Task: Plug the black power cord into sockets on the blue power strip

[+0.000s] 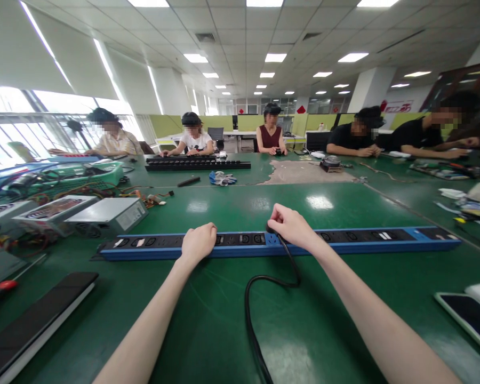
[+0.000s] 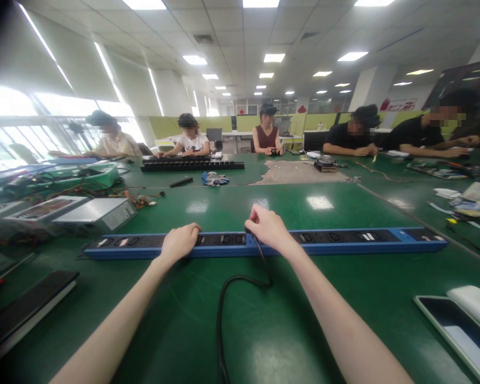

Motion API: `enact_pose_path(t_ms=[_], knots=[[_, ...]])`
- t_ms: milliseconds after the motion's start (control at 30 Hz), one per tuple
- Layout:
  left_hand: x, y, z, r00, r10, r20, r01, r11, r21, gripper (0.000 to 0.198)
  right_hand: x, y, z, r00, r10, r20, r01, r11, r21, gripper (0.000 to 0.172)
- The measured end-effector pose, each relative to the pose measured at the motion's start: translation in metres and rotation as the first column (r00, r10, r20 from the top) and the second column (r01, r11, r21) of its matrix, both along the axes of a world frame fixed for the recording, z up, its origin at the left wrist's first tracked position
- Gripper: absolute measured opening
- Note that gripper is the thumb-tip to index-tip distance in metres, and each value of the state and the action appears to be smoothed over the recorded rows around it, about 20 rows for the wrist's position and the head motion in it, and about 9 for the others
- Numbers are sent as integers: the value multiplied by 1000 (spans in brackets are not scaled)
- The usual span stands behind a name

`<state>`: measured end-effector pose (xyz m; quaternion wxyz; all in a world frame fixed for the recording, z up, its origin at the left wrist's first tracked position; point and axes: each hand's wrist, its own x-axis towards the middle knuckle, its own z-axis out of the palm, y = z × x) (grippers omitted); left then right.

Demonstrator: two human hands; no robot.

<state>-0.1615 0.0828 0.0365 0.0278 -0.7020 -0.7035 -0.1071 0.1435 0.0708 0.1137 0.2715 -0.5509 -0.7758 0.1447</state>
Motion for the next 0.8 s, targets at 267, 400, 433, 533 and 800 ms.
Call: enact_pose_path(t_ms=[267,400,433,533,800], knots=[[2,1,-1,1000,16,6,-16,1000,-4,43,15,3,-32,998,29,64,-28,999,-17,9],[2,1,-2,1000,14,13,-14,1000,6,42,7,-2,-33,986,8,168,-9,1000,8,10],[2,1,-1,1000,13,16,-13,1000,12,42,4,-4,-33,978,-2,208,-3,1000,24,11],[5,0,3,1000,3,28,-5,999,51,40,-5,-11,-31,944,-43,328,23,998,65,14],[90,-31,4,938,-344,45,318,904,284,40,-8,-14,-29,911,-90,402,64,995,76,17]])
